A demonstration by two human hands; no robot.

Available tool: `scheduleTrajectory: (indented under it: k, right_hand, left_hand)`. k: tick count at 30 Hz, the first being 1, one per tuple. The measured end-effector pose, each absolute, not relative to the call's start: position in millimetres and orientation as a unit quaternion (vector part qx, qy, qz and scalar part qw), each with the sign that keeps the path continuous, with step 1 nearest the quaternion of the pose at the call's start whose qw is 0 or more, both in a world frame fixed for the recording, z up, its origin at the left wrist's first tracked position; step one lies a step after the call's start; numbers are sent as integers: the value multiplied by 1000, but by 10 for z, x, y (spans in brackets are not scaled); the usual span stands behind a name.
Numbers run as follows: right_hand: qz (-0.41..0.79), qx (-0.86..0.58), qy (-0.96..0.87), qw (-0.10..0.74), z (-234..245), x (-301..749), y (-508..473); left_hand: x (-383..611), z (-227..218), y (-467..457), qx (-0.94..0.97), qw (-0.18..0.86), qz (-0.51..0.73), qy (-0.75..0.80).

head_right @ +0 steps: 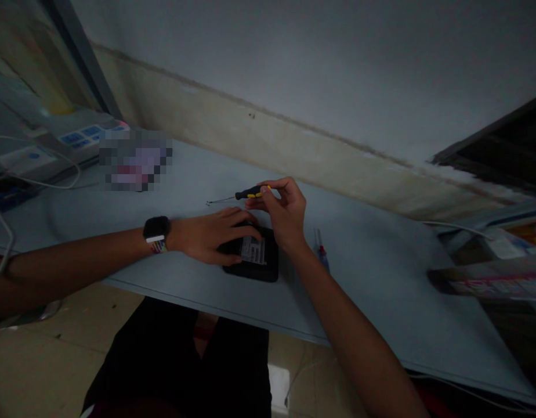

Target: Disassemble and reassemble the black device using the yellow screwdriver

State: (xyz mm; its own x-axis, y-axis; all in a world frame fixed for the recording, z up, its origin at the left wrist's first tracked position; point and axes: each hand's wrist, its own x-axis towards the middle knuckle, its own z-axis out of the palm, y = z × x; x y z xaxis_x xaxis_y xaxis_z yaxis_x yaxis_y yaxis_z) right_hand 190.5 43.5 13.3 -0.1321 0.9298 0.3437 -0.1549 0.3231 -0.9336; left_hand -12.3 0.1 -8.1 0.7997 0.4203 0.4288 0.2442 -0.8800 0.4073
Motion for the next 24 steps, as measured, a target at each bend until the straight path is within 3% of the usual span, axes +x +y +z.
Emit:
scheduleTrajectory:
  k: [12, 20, 24]
  right_hand:
    - [467, -318, -562, 604, 221, 1974, 483]
    - [472, -314, -528, 632, 371, 2395, 544]
    - [475, -314, -496, 655, 323, 2611, 554]
  left_hand:
    - [-134, -42, -10, 930, 192, 254, 182]
    - [-143, -41, 51, 887, 302, 292, 192]
    - [-145, -66, 99, 835, 346, 336, 266]
